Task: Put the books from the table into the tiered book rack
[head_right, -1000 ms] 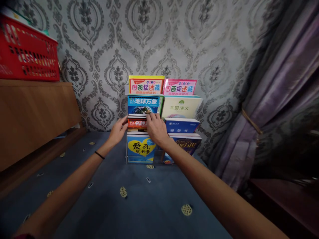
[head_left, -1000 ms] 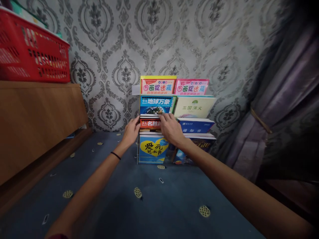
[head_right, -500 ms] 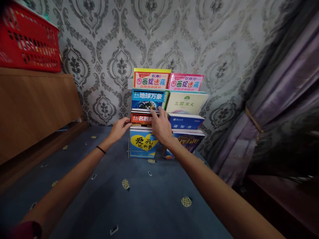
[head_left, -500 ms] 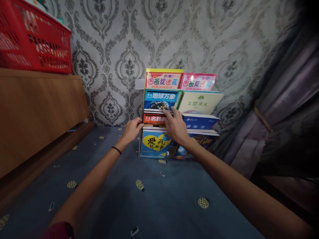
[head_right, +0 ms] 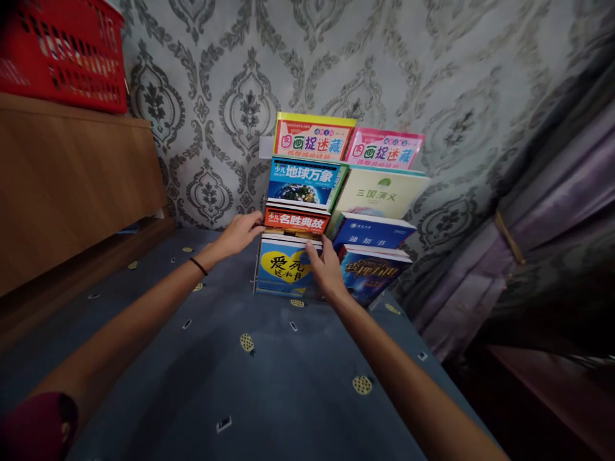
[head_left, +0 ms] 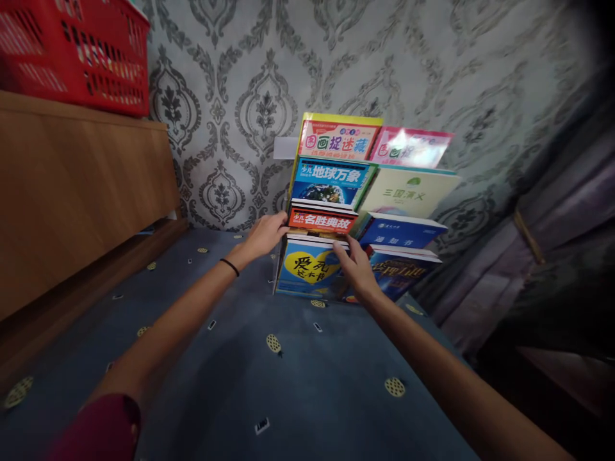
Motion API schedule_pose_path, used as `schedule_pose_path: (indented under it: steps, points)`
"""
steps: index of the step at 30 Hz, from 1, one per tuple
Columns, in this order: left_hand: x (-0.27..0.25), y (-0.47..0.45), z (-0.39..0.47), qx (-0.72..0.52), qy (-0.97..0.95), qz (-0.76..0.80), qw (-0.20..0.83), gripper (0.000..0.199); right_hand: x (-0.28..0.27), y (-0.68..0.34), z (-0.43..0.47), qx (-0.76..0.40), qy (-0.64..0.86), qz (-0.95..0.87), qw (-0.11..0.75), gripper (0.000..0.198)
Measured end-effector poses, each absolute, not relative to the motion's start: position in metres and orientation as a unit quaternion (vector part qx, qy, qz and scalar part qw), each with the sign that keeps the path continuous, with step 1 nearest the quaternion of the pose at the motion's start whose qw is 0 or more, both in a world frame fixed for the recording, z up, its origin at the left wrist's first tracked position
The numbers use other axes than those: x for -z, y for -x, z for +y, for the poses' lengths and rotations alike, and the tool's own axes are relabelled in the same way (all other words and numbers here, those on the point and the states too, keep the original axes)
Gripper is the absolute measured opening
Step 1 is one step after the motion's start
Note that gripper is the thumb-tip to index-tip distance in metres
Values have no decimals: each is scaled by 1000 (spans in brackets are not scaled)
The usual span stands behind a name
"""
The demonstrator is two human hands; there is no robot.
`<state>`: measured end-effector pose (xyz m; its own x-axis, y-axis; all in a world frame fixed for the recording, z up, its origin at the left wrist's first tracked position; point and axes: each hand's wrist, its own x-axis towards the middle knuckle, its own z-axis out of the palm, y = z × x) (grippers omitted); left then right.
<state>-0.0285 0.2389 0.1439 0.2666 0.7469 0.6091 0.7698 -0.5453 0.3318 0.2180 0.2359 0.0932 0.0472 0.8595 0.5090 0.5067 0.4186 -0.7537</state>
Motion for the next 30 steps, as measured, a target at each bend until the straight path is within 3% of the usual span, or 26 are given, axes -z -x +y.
schedule_pose_path:
  steps: [8, 18, 30]
  points:
    - [-143, 28, 246, 363, 801, -476, 14, 12, -98, -214, 230, -227, 506, -647, 523, 67]
    - [-144, 32, 240, 353, 806, -474, 12, 10, -91, -216, 237, -262, 486, -629, 548, 64]
    - [-108, 47, 238, 452, 739, -468, -175, 26, -91, -208, 234, -236, 497, -619, 560, 65]
